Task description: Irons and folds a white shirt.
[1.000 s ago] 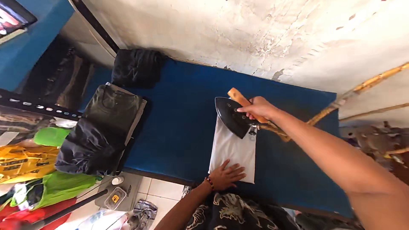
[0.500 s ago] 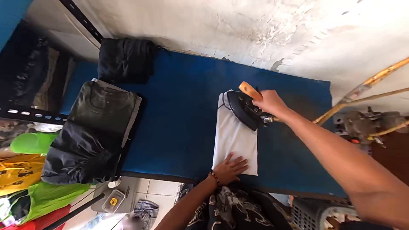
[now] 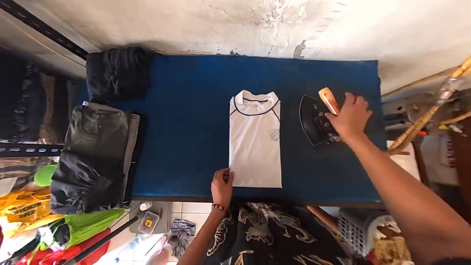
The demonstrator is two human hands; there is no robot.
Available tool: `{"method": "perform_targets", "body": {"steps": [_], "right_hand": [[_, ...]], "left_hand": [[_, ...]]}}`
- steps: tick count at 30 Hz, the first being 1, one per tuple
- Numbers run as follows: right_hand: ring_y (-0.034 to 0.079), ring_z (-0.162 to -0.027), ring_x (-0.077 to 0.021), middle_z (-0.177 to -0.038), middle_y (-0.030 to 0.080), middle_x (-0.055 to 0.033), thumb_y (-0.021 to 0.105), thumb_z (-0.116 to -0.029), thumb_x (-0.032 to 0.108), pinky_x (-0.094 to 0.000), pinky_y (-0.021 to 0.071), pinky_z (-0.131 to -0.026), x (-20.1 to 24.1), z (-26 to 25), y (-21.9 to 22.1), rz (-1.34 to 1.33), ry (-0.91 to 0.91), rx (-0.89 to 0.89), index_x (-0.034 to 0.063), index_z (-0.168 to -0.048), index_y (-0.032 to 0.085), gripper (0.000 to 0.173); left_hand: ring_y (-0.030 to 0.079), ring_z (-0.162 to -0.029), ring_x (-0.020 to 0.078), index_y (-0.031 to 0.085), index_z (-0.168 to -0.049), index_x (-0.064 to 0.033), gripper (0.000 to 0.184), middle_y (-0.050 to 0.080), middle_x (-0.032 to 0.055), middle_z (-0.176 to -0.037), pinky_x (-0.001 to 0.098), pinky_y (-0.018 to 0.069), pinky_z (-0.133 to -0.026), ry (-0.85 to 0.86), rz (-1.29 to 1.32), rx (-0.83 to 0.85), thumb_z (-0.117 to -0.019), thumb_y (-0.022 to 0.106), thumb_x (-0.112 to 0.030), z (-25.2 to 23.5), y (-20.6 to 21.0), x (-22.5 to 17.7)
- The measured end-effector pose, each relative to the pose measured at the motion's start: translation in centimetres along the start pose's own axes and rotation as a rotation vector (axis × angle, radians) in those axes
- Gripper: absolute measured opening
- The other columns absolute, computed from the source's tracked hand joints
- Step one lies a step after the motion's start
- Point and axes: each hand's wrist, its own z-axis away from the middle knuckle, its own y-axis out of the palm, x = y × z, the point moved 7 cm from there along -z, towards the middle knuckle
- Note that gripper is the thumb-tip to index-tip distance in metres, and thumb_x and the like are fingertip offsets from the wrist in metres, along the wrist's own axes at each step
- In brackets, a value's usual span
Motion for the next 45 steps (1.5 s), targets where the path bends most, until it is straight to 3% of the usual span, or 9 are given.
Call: {"method": "perform_targets", "body": {"steps": [3, 7, 12, 15, 22, 26, 29, 37, 45], "right_hand": [[0.055, -0.122, -0.0551, -0.131, 0.056, -0.0365, 0.063, -0.1003, 0.016, -0.0720, 0.0440, -0.099, 1.7, 9.1, 2.9, -0.115, -0.195, 0.140, -0.0089, -0.135, 0.054, 0.043], [0.068, -0.101, -0.0390, -0.111, 0.069, -0.0273, 0.061, -0.1038, 0.034, -0.0551, 0.0528, -0.094, 2.6, 22.1, 12.7, -0.446, 0.119, 0.809, -0.0091, -0.120, 0.065, 0.046], [0.068, -0.089, -0.0327, -0.101, 0.069, -0.0235, 0.067, -0.1012, 0.022, -0.0492, 0.0534, -0.086, 2.2, 24.7, 14.6, -0.515, 0.204, 0.872, -0.0080, -0.111, 0.068, 0.032], [0.067, -0.100, -0.0371, -0.107, 0.069, -0.0255, 0.064, -0.1026, 0.023, -0.0532, 0.0508, -0.093, 2.7, 23.6, 13.0, -0.415, 0.081, 0.856, -0.0081, -0.114, 0.067, 0.033], [0.047, -0.121, -0.0684, -0.129, 0.052, -0.0456, 0.086, -0.0830, 0.018, -0.0824, 0.0368, -0.092, -2.2, 5.6, -0.5, -0.112, -0.128, 0.058, -0.0149, -0.140, 0.046, 0.077], [0.059, -0.111, -0.0609, -0.120, 0.058, -0.0434, 0.086, -0.0851, 0.024, -0.0753, 0.0454, -0.091, -5.2, -0.3, 2.1, -0.186, 0.207, 0.219, -0.0103, -0.146, 0.037, 0.085], [0.070, -0.087, -0.0221, -0.106, 0.068, -0.0177, 0.072, -0.0959, 0.043, -0.0393, 0.0583, -0.079, -5.5, -0.9, 3.9, -0.405, 0.464, 0.437, -0.0066, -0.136, 0.050, 0.067], [0.061, -0.058, -0.0110, -0.074, 0.064, -0.0054, 0.070, -0.0987, 0.032, -0.0282, 0.0544, -0.058, 11.2, 6.8, 1.5, -0.427, 0.192, 0.658, -0.0046, -0.109, 0.059, 0.039], [0.067, -0.069, -0.0268, -0.089, 0.066, -0.0209, 0.068, -0.0997, 0.024, -0.0438, 0.0574, -0.069, 22.0, 19.3, 10.3, -0.342, 0.012, 0.687, -0.0079, -0.134, 0.046, 0.051]], "left_hand": [[0.070, -0.100, 0.0317, 0.069, -0.115, 0.0071, 0.030, 0.071, 0.0227, -0.108, 0.0467, 0.0542, -0.094, -0.106, -0.042, 0.073, -0.0983, 0.069, -0.017, 1.0, 0.3, 0.6], [0.068, -0.105, 0.0335, 0.062, -0.124, 0.0087, 0.039, 0.069, 0.0250, -0.114, 0.0484, 0.0523, -0.097, -0.167, -0.072, 0.169, -0.0974, 0.071, -0.018, 1.0, 0.6, 0.7], [0.066, -0.108, 0.0347, 0.062, -0.123, 0.0104, 0.036, 0.067, 0.0268, -0.115, 0.0490, 0.0489, -0.100, -0.189, -0.128, 0.358, -0.1005, 0.066, -0.018, 0.2, 0.7, 0.6], [0.065, -0.110, 0.0338, 0.060, -0.124, 0.0117, 0.035, 0.066, 0.0281, -0.118, 0.0473, 0.0488, -0.101, -0.156, -0.078, 0.392, -0.1035, 0.061, -0.016, 0.3, 0.8, 0.7], [0.067, -0.109, 0.0347, 0.063, -0.124, 0.0096, 0.040, 0.068, 0.0265, -0.117, 0.0487, 0.0499, -0.101, -0.157, -0.063, 0.301, -0.0959, 0.072, -0.017, 0.6, 0.5, 1.2], [0.068, -0.106, 0.0330, 0.063, -0.123, 0.0086, 0.032, 0.071, 0.0243, -0.112, 0.0480, 0.0504, -0.099, -0.178, -0.039, 0.227, -0.1011, 0.065, -0.015, 1.0, 0.4, 1.2], [0.069, -0.107, 0.0326, 0.061, -0.128, 0.0061, 0.034, 0.072, 0.0214, -0.111, 0.0499, 0.0511, -0.099, -0.184, 0.003, 0.196, -0.1013, 0.064, -0.015, 1.5, 0.6, 2.0], [0.063, -0.123, 0.0350, 0.036, -0.150, 0.0093, 0.069, 0.065, 0.0271, -0.130, 0.0461, 0.0489, -0.107, -0.051, 0.295, 0.194, -0.0943, 0.072, -0.011, 3.6, 0.7, 3.3], [0.057, -0.130, 0.0309, 0.023, -0.154, 0.0099, 0.072, 0.051, 0.0309, -0.145, 0.0398, 0.0475, -0.108, -0.057, 0.645, 0.292, -0.0974, 0.063, -0.007, 4.4, -3.3, 5.6]]}}
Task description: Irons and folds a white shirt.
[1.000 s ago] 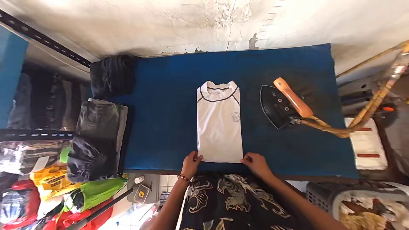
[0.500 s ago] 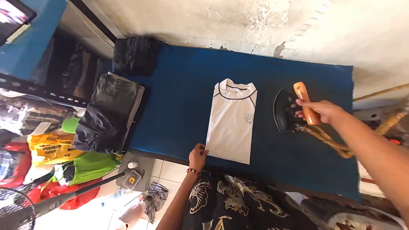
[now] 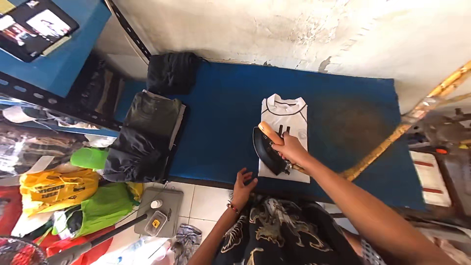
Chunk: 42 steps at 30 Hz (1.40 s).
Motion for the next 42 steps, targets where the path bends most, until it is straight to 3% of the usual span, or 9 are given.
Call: {"method": "perform_targets", "body": {"steps": [7, 19, 23, 26, 29, 31, 34, 38, 42], "right_hand": [[0.063, -0.116, -0.0464, -0.122, 0.064, -0.0302, 0.071, -0.0960, 0.032, -0.0632, 0.0480, -0.099, -0.6, 6.3, 4.7, 0.184, -0.042, 0.066, -0.0032, -0.142, 0.050, 0.062], [0.060, -0.061, -0.0137, -0.082, 0.062, -0.0120, 0.065, -0.1023, 0.024, -0.0300, 0.0542, -0.062, -17.3, 4.5, -8.5, -0.362, 0.327, -0.339, -0.0059, -0.128, 0.054, 0.041], [0.060, -0.057, -0.0101, -0.076, 0.061, -0.0082, 0.070, -0.0990, 0.027, -0.0261, 0.0542, -0.060, -22.1, 2.7, -13.3, -0.392, 0.416, -0.353, -0.0084, -0.123, 0.053, 0.046], [0.065, -0.063, -0.0130, -0.079, 0.065, -0.0099, 0.075, -0.0953, 0.033, -0.0311, 0.0571, -0.064, -24.0, 1.3, -17.5, -0.232, 0.406, -0.446, -0.0074, -0.117, 0.058, 0.049], [0.060, -0.114, -0.0564, -0.123, 0.060, -0.0392, 0.076, -0.0926, 0.022, -0.0741, 0.0436, -0.095, -21.3, 1.6, -20.5, 0.164, 0.022, -0.659, -0.0084, -0.144, 0.048, 0.066], [0.052, -0.121, -0.0650, -0.130, 0.055, -0.0429, 0.067, -0.0955, 0.020, -0.0786, 0.0374, -0.098, -19.7, 2.3, -18.9, 0.254, -0.350, -0.724, -0.0094, -0.142, 0.051, 0.057], [0.066, -0.112, -0.0409, -0.118, 0.067, -0.0302, 0.047, -0.1079, 0.016, -0.0554, 0.0517, -0.100, -20.9, 4.4, -11.9, -0.132, -0.213, -0.375, -0.0114, -0.125, 0.062, 0.036], [0.070, -0.105, -0.0253, -0.117, 0.070, -0.0206, 0.003, -0.1107, 0.038, -0.0394, 0.0558, -0.092, -22.8, 5.8, 0.6, -0.967, 0.279, 0.426, -0.0126, -0.132, 0.049, 0.072], [0.071, -0.110, -0.0313, -0.117, 0.073, -0.0137, 0.038, -0.1056, 0.049, -0.0483, 0.0596, -0.094, -15.7, 3.1, 7.5, -1.680, 0.076, 0.671, 0.0111, -0.128, 0.059, 0.048]], "left_hand": [[0.056, -0.130, 0.0327, 0.036, -0.147, 0.0133, 0.054, 0.052, 0.0319, -0.143, 0.0403, 0.0475, -0.107, 0.167, -0.078, -0.218, -0.1000, 0.058, -0.002, -0.4, -6.7, -3.4], [0.034, -0.151, 0.0367, 0.040, -0.156, -0.0045, 0.057, 0.037, 0.0163, -0.163, 0.0590, 0.0281, -0.119, 0.390, -1.077, 0.057, -0.1051, 0.053, -0.026, -4.4, 6.6, -5.6], [0.043, -0.143, 0.0421, 0.043, -0.147, 0.0112, 0.057, 0.044, 0.0304, -0.153, 0.0527, 0.0356, -0.119, 0.260, -0.615, -0.221, -0.1005, 0.060, -0.015, -2.7, 5.5, -3.6], [0.055, -0.117, 0.0316, 0.035, -0.146, 0.0118, 0.049, 0.051, 0.0300, -0.136, 0.0428, 0.0479, -0.098, -0.248, 0.043, -0.439, -0.1068, 0.052, -0.013, 0.2, 5.6, -0.2], [0.058, -0.108, 0.0242, 0.039, -0.145, 0.0062, 0.045, 0.053, 0.0234, -0.134, 0.0360, 0.0489, -0.091, -0.636, 0.356, -0.282, -0.1115, 0.041, -0.024, 0.9, 11.1, 2.4], [0.059, -0.115, 0.0247, 0.042, -0.145, 0.0057, 0.046, 0.053, 0.0235, -0.140, 0.0368, 0.0486, -0.094, -0.662, 0.414, -0.294, -0.1098, 0.047, -0.023, -0.2, 13.5, 2.9], [0.060, -0.114, 0.0271, 0.043, -0.143, 0.0066, 0.048, 0.056, 0.0245, -0.136, 0.0400, 0.0512, -0.093, -0.659, 0.466, -0.435, -0.1043, 0.059, -0.018, -1.3, 14.5, 3.5], [0.064, -0.085, 0.0241, 0.041, -0.139, 0.0067, 0.044, 0.061, 0.0230, -0.109, 0.0376, 0.0565, -0.076, -0.507, 0.580, -0.489, -0.1007, 0.060, -0.006, -1.2, 14.6, 1.1], [0.066, -0.073, 0.0179, 0.048, -0.123, 0.0046, 0.026, 0.065, 0.0131, -0.090, 0.0336, 0.0591, -0.069, -0.292, 0.642, -0.419, -0.0996, 0.057, 0.000, 0.5, 12.8, -5.0]]}}
